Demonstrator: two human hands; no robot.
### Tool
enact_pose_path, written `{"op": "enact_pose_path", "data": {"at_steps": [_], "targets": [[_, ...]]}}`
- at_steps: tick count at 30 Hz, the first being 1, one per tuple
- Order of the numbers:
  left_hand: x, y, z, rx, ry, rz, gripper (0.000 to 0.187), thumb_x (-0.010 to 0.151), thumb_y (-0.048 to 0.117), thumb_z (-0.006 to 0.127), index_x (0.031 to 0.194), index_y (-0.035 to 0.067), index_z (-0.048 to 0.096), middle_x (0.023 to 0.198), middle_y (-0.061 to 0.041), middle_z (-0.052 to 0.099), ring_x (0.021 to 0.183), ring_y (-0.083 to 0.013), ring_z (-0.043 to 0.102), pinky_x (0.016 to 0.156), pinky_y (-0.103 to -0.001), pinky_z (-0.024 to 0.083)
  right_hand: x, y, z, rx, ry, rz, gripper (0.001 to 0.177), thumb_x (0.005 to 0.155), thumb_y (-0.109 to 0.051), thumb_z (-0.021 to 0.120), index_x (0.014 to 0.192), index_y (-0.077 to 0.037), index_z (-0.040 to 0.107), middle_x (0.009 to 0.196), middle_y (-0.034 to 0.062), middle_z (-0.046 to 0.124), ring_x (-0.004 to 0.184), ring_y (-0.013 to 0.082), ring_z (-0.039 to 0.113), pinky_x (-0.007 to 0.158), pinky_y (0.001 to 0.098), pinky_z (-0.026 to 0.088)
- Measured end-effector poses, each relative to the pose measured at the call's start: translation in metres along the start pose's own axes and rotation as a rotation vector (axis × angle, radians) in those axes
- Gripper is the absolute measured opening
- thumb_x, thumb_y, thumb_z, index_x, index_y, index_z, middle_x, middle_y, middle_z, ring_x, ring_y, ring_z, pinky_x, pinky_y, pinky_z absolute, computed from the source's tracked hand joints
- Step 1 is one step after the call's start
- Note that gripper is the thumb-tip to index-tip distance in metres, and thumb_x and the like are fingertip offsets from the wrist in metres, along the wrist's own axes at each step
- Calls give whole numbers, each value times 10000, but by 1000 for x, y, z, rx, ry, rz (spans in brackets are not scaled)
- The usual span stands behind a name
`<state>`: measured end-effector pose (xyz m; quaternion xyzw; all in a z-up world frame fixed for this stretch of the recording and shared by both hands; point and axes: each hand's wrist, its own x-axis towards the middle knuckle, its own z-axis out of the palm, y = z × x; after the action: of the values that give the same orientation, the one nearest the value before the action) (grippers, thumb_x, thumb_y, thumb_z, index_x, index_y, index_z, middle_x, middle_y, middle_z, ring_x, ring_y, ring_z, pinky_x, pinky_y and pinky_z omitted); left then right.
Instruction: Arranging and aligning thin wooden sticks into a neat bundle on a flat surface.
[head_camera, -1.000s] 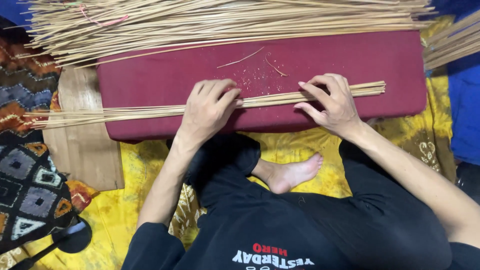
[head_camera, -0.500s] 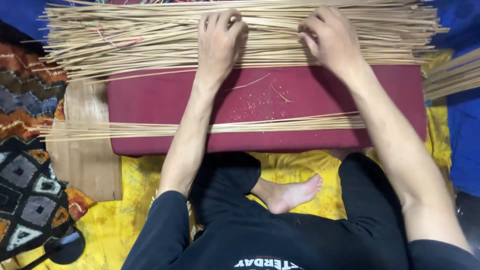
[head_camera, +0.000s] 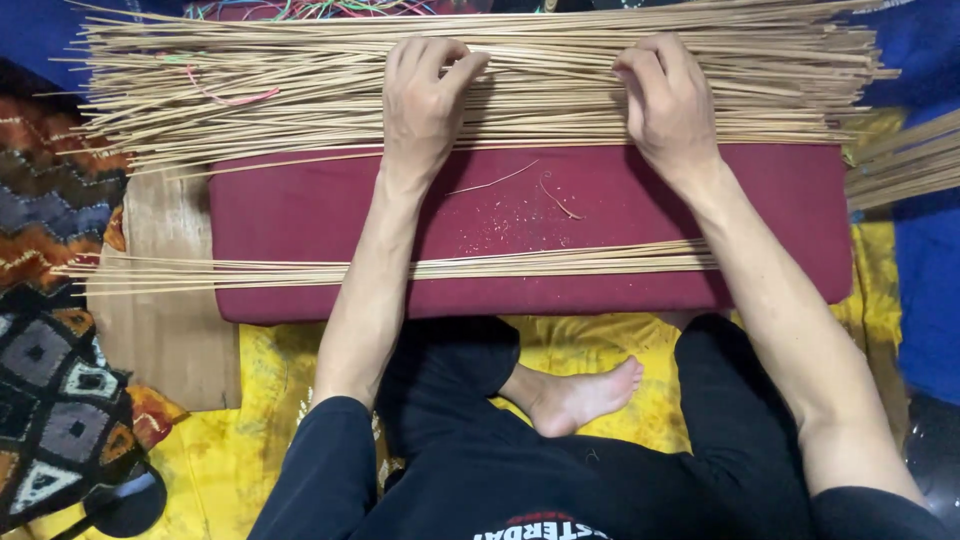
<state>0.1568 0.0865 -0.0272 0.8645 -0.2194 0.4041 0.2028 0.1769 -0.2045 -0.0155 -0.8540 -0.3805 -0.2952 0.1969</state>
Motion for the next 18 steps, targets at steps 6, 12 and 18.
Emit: {"op": "enact_pose_path", "data": {"at_steps": [6, 12, 18], "targets": [[12, 28, -6, 12, 66, 127, 156, 927, 71, 767, 1077, 111, 745, 982, 9, 715, 808, -140, 584, 814, -306, 478, -5, -21, -12, -60, 87, -38, 170, 1024, 89, 743, 1154, 42, 644, 1093, 165, 602, 787, 245, 590, 651, 347, 512], [19, 53, -29, -55, -55, 308, 224, 927, 105, 705, 1151, 96, 714, 1021, 11, 731, 765, -135, 659, 633, -265, 521, 5, -50, -46, -80, 0, -99, 178, 980, 16, 710, 1151, -9, 668, 1102, 112, 638, 944, 261, 645, 814, 359, 551], [11, 73, -71, 59, -69, 239, 168, 932, 72, 768, 1089, 121, 737, 955, 40, 744, 689, -112, 636, 590, -259, 491, -13, -59, -74, -133, -35, -88, 355, 928, 102, 697, 1261, -16, 740, 991, 88, 664, 803, 234, 553, 774, 356, 468]]}}
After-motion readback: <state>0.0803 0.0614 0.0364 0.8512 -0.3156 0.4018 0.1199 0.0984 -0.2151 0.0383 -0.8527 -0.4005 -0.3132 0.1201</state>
